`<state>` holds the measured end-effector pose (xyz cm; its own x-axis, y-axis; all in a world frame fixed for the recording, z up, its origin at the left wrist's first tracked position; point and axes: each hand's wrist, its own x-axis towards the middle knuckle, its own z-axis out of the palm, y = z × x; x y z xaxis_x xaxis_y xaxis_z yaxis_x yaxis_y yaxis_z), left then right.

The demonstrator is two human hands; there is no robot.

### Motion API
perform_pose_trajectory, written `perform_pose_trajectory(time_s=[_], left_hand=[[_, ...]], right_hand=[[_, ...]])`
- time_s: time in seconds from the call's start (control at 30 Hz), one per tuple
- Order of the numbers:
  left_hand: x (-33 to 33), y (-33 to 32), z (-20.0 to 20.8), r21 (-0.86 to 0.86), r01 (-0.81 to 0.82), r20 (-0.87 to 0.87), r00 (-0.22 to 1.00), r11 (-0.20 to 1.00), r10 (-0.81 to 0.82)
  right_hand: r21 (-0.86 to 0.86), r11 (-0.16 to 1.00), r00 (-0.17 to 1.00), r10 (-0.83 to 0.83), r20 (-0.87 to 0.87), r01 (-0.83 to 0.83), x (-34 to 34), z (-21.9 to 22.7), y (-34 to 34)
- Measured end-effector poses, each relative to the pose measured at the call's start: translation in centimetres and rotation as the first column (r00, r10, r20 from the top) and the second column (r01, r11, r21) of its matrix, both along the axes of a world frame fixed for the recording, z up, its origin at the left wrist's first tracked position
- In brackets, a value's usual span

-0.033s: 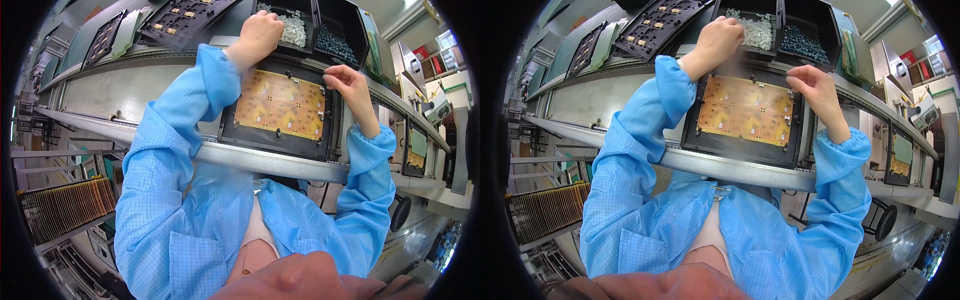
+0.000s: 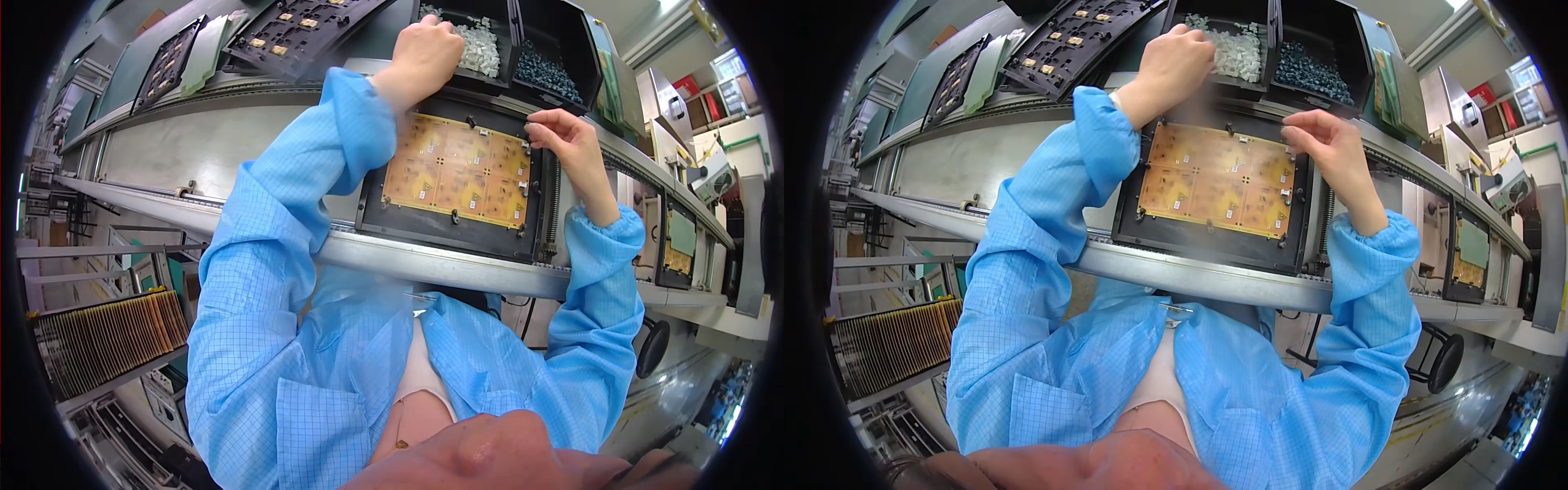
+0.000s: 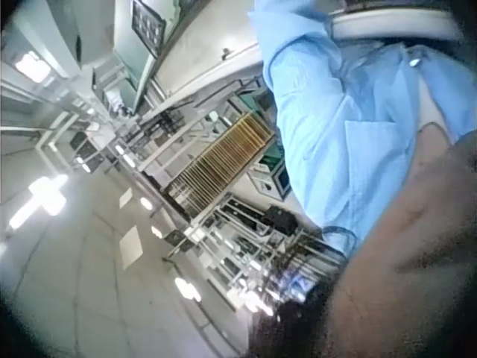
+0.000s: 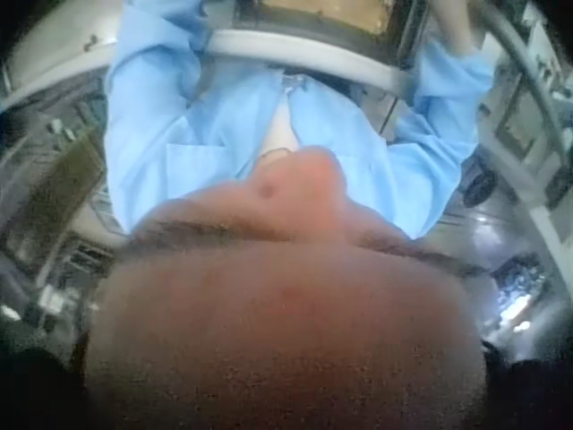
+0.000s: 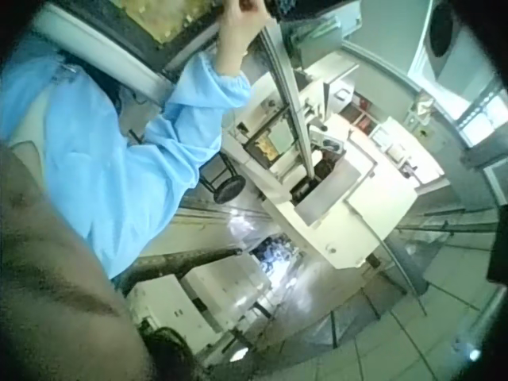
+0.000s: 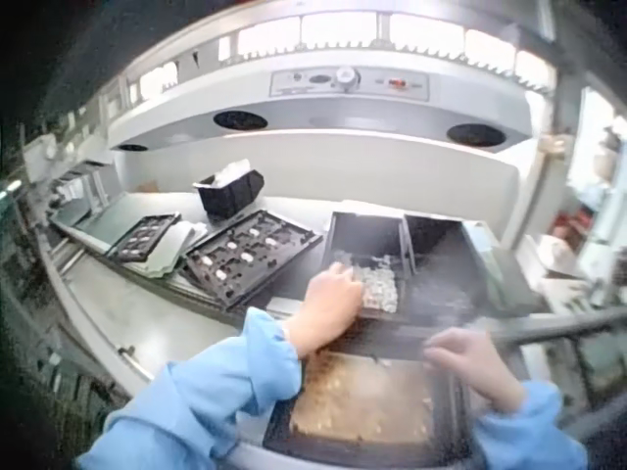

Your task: Assembling electronic components onto printed circuit boards on a factory production line.

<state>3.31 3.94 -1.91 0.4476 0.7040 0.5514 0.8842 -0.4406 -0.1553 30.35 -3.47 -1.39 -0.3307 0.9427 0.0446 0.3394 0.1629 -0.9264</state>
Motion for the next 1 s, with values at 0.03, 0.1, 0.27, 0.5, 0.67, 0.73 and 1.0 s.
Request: perform_pose_trajectory(time_s=[0.03, 0.1, 0.27, 0.5, 0.67, 0.73, 1.0], left_hand=[[0.3, 0.1, 0.0, -0.003, 0.001, 0.005, 1.0, 1.0, -0.001], [1.4, 0.1, 0.2, -0.097, -0.105, -0.143, 0.986, 0.99, 0.091], [1.6, 1.8, 0.5, -0.294, -0.12, -0.027, 0.993, 0.948, 0.117], [1.0, 2.9, -1.3, -0.192, 0.079, 0.132, 0.99, 0.978, -0.054], [0.4, -1.4, 2.0, -0.117, 0.264, 0.479, 0.859, 0.958, -0.178], [-1.1, -2.2, 2.3, -0.337, 0.362, 0.513, 0.845, 0.869, -0.153], [-3.1, -6.1, 1.9, -0.414, 0.482, 0.683, 0.726, 0.772, -0.086]], right_hand=[[-0.084, 0.996, 0.996, 0.01, -0.091, -0.017, -0.2, -0.2, -0.2], [-0.199, 0.978, 0.98, 0.027, -0.199, -0.067, -0.2, -0.8, -0.3], [-0.374, 0.919, 0.942, -0.009, -0.335, -0.125, -0.3, -2.0, -1.3], [-0.287, 0.957, 0.993, 0.012, -0.116, -0.045, -1.1, -2.8, -2.2], [0.147, 0.989, 0.951, -0.041, 0.307, -0.005, -2.5, -3.3, -3.9], [0.172, 0.985, 0.939, -0.057, 0.338, -0.002, -3.4, -3.2, -4.4], [0.249, 0.968, 0.919, -0.089, 0.384, -0.01, -3.4, -4.2, -5.2]])
